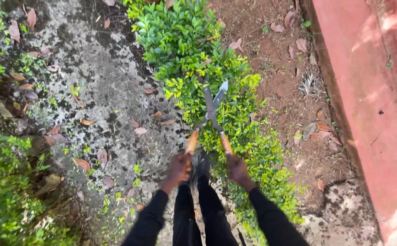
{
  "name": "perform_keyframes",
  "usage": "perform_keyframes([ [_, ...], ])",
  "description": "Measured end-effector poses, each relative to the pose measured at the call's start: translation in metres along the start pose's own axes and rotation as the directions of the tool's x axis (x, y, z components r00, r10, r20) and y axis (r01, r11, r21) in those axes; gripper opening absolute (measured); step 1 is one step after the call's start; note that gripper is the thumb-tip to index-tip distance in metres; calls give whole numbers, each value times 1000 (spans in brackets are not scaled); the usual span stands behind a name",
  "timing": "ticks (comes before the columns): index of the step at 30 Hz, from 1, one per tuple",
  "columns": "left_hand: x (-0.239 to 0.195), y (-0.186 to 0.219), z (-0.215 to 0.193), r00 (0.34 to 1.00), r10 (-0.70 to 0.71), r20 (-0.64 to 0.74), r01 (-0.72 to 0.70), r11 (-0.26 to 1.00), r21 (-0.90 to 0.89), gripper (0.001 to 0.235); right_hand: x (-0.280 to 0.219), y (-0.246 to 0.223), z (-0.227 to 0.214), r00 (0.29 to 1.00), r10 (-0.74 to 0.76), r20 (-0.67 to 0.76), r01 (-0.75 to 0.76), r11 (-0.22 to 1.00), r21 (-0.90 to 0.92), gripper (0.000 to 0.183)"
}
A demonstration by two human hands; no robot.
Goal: Trimming a small hedge along a stone wall using manual hedge shears
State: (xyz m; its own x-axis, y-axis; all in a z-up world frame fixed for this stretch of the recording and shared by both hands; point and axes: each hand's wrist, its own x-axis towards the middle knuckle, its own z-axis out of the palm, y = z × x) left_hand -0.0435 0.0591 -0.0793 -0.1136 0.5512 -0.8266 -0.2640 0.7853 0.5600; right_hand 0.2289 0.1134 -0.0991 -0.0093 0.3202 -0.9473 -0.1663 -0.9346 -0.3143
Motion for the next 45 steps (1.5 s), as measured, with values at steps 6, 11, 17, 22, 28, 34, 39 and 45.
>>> perform_keyframes([
  [6,-58,7,83,997,-74,5,73,960,-271,46,-43,35,55,980,-176,-90,162,976,-144,66],
  [11,-47,-12,30,990,-141,14,142,986,-89,51,-64,13,11,989,-93,-112,76,986,-149,53],
  [17,-24,29,-20,999,-34,3,34,997,76,40,-31,-15,-13,962,-275,-5,206,732,-649,66],
  [22,-19,37,65,988,-130,-87,116,981,-155,44,89,70,20,843,-118,525,-230,802,551,28],
  [28,-49,43,45,990,-142,-23,137,980,-147,48,-57,-11,39,972,-224,-68,209,961,-182,64],
  [34,-19,34,-27,997,-51,53,33,954,297,42,-52,-7,-44,952,-304,-21,276,890,-362,61],
  [39,-51,32,71,997,-67,-33,67,998,-4,41,64,95,-58,932,48,360,-224,857,465,34],
  [45,-94,37,111,997,-55,54,63,985,-162,38,-58,34,22,988,-153,-24,154,988,23,49],
])
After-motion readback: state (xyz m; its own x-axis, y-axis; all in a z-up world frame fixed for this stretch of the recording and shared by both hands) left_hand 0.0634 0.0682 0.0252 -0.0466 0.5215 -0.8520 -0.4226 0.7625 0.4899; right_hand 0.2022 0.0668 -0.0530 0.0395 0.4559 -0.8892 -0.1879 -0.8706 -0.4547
